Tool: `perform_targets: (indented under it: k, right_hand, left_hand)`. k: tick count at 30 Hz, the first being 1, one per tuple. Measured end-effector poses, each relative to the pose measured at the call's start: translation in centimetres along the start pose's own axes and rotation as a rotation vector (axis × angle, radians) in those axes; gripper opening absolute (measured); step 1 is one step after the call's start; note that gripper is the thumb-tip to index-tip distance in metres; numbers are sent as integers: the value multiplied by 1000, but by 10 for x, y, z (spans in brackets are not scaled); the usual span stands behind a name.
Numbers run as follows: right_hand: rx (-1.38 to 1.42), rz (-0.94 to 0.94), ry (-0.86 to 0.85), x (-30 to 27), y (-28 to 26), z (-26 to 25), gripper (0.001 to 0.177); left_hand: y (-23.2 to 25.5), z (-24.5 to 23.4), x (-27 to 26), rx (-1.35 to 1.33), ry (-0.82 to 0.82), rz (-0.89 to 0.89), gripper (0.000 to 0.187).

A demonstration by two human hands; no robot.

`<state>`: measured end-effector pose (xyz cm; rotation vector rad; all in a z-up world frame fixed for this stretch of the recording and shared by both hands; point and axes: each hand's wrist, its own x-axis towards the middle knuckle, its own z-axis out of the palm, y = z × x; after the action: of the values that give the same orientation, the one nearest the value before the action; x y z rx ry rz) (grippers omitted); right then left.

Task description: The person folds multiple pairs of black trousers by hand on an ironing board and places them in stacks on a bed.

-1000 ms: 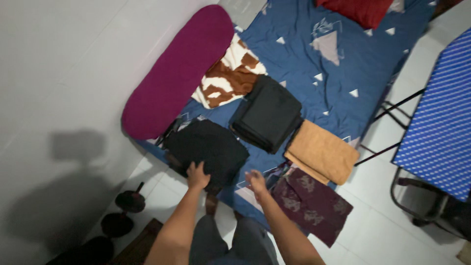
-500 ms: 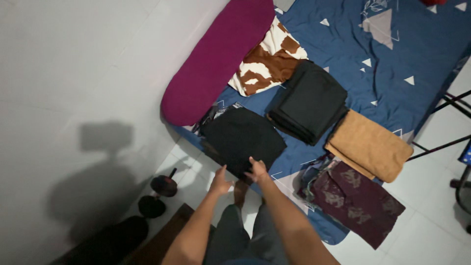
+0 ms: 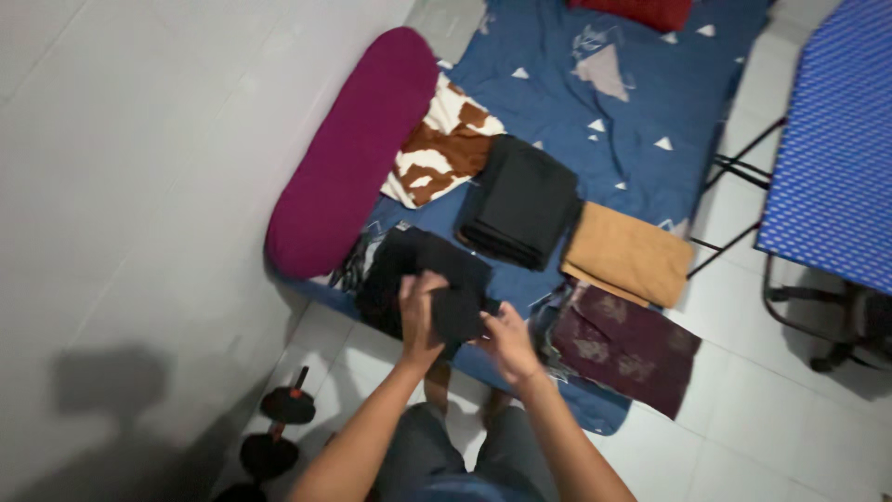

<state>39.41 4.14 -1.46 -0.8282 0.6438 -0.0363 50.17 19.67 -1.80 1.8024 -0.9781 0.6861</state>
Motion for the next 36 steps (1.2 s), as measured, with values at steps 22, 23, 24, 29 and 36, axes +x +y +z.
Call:
perform_targets:
  k: [22,23,24,29,36]
  right_hand:
    - [-391,-632,521,-293,-150,-269,74]
    - [-417,-520,562,-299,-144,-290,81]
    - [-405,-533,590,-302,-138,-310,81]
    - [-254,-417,543,-329,-118,-396,47]
    - [434,-778,381,-433,-171,-483,39]
  left_hand:
    - [504,140,223,-1374,-615,-430,19]
    - [523,150,219,-1392,-641,-415,19]
    - [540,159,215,-1393,-624,-391,20]
    - [601,205,207,-1416,-633,-390,18]
    - [653,271,225,-1464,-682,-453,16]
